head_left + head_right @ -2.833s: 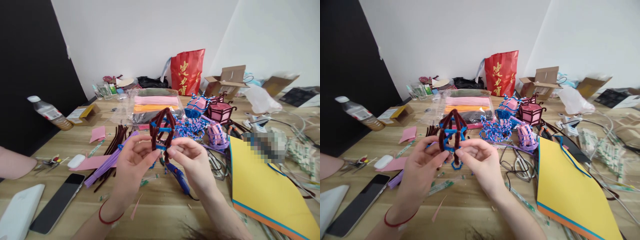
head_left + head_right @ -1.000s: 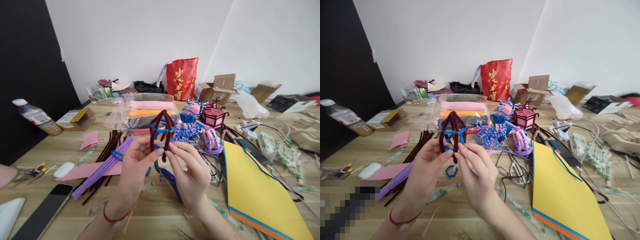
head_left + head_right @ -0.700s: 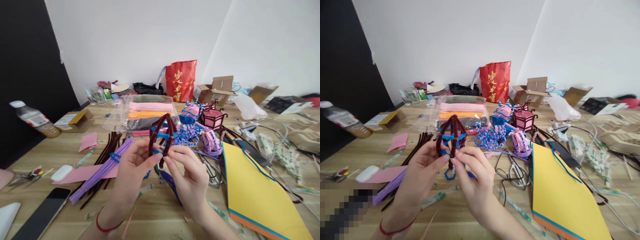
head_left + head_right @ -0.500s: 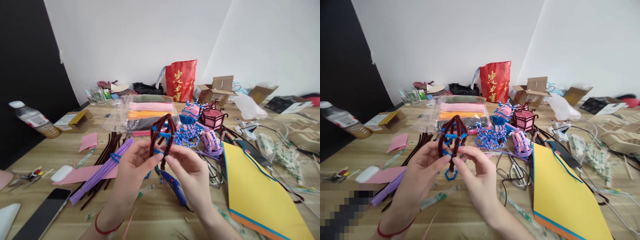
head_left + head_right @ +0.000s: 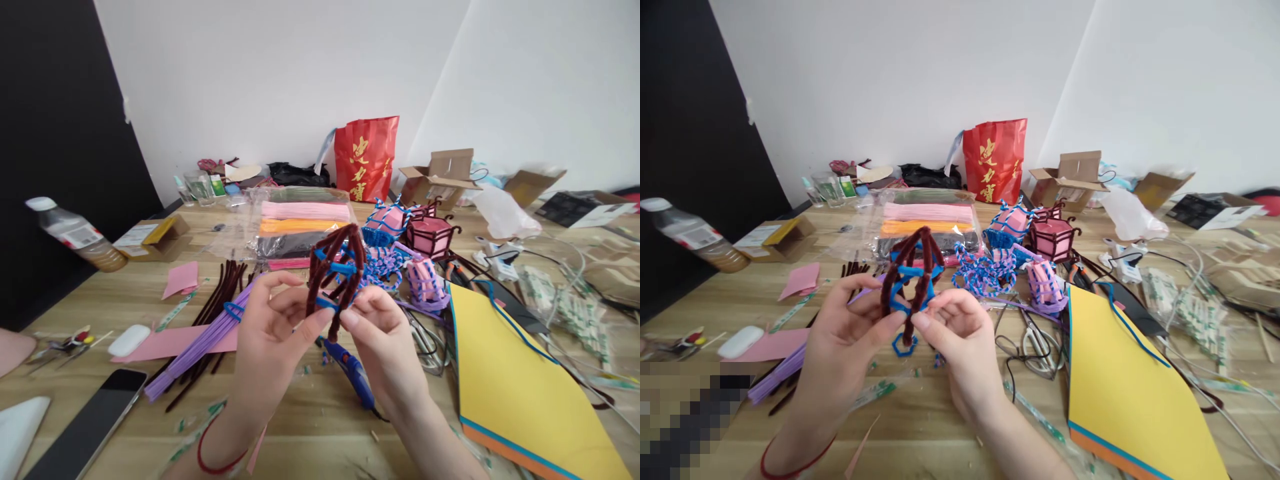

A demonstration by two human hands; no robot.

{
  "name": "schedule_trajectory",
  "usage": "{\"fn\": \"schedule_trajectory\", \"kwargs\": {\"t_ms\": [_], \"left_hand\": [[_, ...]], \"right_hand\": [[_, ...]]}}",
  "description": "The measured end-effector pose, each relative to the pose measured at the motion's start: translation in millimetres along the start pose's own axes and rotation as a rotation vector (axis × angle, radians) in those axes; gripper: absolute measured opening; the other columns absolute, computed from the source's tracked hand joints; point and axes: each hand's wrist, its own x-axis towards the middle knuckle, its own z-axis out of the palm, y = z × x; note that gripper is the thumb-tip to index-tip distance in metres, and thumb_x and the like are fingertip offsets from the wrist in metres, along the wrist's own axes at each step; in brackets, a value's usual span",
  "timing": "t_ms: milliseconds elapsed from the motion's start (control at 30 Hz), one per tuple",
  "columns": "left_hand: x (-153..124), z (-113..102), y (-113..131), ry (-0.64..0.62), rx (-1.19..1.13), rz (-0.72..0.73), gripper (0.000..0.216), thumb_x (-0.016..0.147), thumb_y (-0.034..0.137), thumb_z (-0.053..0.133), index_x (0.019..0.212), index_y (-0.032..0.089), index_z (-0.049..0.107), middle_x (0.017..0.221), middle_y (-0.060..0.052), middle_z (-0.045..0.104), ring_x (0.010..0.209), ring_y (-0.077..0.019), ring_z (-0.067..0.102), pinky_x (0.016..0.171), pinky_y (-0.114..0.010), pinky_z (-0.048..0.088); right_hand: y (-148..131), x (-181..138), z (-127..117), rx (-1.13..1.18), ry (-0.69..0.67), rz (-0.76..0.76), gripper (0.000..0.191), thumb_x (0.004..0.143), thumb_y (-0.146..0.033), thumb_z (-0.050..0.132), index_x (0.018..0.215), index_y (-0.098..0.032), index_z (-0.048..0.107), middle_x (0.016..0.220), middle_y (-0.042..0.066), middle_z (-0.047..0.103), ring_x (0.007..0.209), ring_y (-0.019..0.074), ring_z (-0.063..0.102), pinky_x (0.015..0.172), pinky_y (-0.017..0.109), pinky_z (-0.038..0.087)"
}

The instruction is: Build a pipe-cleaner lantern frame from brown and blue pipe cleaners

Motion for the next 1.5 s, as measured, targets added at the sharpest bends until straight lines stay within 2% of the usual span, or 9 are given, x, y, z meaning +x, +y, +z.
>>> {"fn": "schedule_trajectory", "kwargs": {"t_ms": [100, 267, 333, 533, 733, 900, 1067, 1300, 1500], "left_hand": [[-3.7, 1.0, 1.3, -0.026, -0.003, -0.008, 0.037, 0.073, 0.008, 0.086, 0.089, 0.023, 0.057, 0.084, 0.005, 0.08, 0.075, -0.0093, 0.076, 0.071, -0.015, 0.06], [-11.6, -2.9, -2.9, -0.103, 0.11, -0.066, 0.029, 0.078, 0.021, 0.088, 0.103, 0.023, 0.073, 0.095, -0.001, 0.081, 0.087, -0.0124, 0.076, 0.08, -0.016, 0.061], [-14.0, -3.3, -4.4, -0.124, 0.148, -0.077, 0.024, 0.08, 0.025, 0.087, 0.101, 0.023, 0.077, 0.095, -0.002, 0.081, 0.087, -0.0135, 0.076, 0.081, -0.017, 0.061], [-14.0, -3.0, -7.3, -0.014, 0.165, -0.049, 0.02, 0.074, 0.025, 0.09, 0.09, 0.021, 0.078, 0.084, -0.002, 0.078, 0.079, -0.015, 0.074, 0.076, -0.02, 0.061], [-4.0, -6.9, 1.6, -0.151, 0.098, -0.19, 0.017, 0.075, 0.023, 0.085, 0.091, 0.02, 0.08, 0.075, -0.002, 0.072, 0.07, -0.0156, 0.066, 0.068, -0.025, 0.058], [3.2, -10.5, 6.2, -0.236, -0.027, -0.357, 0.006, 0.077, 0.022, 0.08, 0.075, 0.019, 0.075, 0.068, -0.001, 0.064, 0.067, -0.015, 0.06, 0.067, -0.027, 0.055], [5.3, -12.7, 2.1, -0.152, -0.009, -0.357, 0.021, 0.076, 0.023, 0.084, 0.097, 0.021, 0.079, 0.083, -0.002, 0.071, 0.067, -0.0124, 0.058, 0.067, -0.025, 0.052], [5.8, -11.7, 2.9, -0.126, 0.034, -0.271, 0.017, 0.075, 0.034, 0.087, 0.079, 0.019, 0.079, 0.066, 0.0, 0.064, 0.063, -0.012, 0.055, 0.063, -0.023, 0.048], [8.5, -16.5, -2.4, -0.035, 0.046, -0.26, 0.023, 0.074, 0.042, 0.088, 0.082, 0.021, 0.081, 0.077, -0.003, 0.074, 0.07, -0.0153, 0.062, 0.07, -0.027, 0.051]], "right_hand": [[2.7, 3.0, -4.2, -0.011, -0.014, 0.029, 0.03, 0.073, -0.038, 0.091, 0.083, -0.027, 0.064, 0.081, -0.003, 0.073, 0.068, 0.0153, 0.069, 0.062, 0.026, 0.059], [2.9, 6.9, -11.1, 0.003, -0.061, 0.108, 0.036, 0.075, -0.048, 0.086, 0.094, -0.028, 0.063, 0.097, 0.002, 0.077, 0.081, 0.0218, 0.074, 0.074, 0.036, 0.062], [2.9, 7.2, -11.9, 0.007, -0.065, 0.118, 0.036, 0.075, -0.047, 0.087, 0.094, -0.028, 0.063, 0.093, 0.002, 0.076, 0.077, 0.0201, 0.072, 0.072, 0.034, 0.061], [2.4, 4.4, -5.8, -0.018, -0.09, 0.02, 0.035, 0.078, -0.038, 0.087, 0.084, -0.027, 0.055, 0.077, -0.005, 0.061, 0.071, 0.016, 0.066, 0.068, 0.029, 0.059], [-1.0, 4.4, -0.5, -0.056, -0.12, -0.062, 0.026, 0.082, -0.036, 0.085, 0.083, -0.026, 0.061, 0.076, -0.004, 0.065, 0.069, 0.0142, 0.063, 0.063, 0.025, 0.055], [-3.7, 8.5, -1.4, -0.088, -0.055, -0.087, 0.022, 0.081, -0.034, 0.085, 0.082, -0.025, 0.064, 0.077, -0.003, 0.067, 0.064, 0.0118, 0.059, 0.06, 0.024, 0.052], [-8.7, 8.5, -0.2, -0.16, -0.059, -0.138, 0.021, 0.081, -0.034, 0.085, 0.082, -0.025, 0.067, 0.075, -0.004, 0.065, 0.065, 0.0115, 0.058, 0.058, 0.022, 0.05], [-7.7, 5.7, -1.1, -0.093, -0.106, -0.02, 0.023, 0.08, -0.034, 0.087, 0.082, -0.024, 0.066, 0.08, -0.003, 0.07, 0.068, 0.0116, 0.062, 0.061, 0.022, 0.053], [-13.7, 8.3, -5.8, -0.184, -0.156, -0.027, 0.016, 0.085, -0.031, 0.082, 0.091, -0.026, 0.068, 0.085, -0.001, 0.076, 0.076, 0.0146, 0.072, 0.069, 0.026, 0.06]]}}
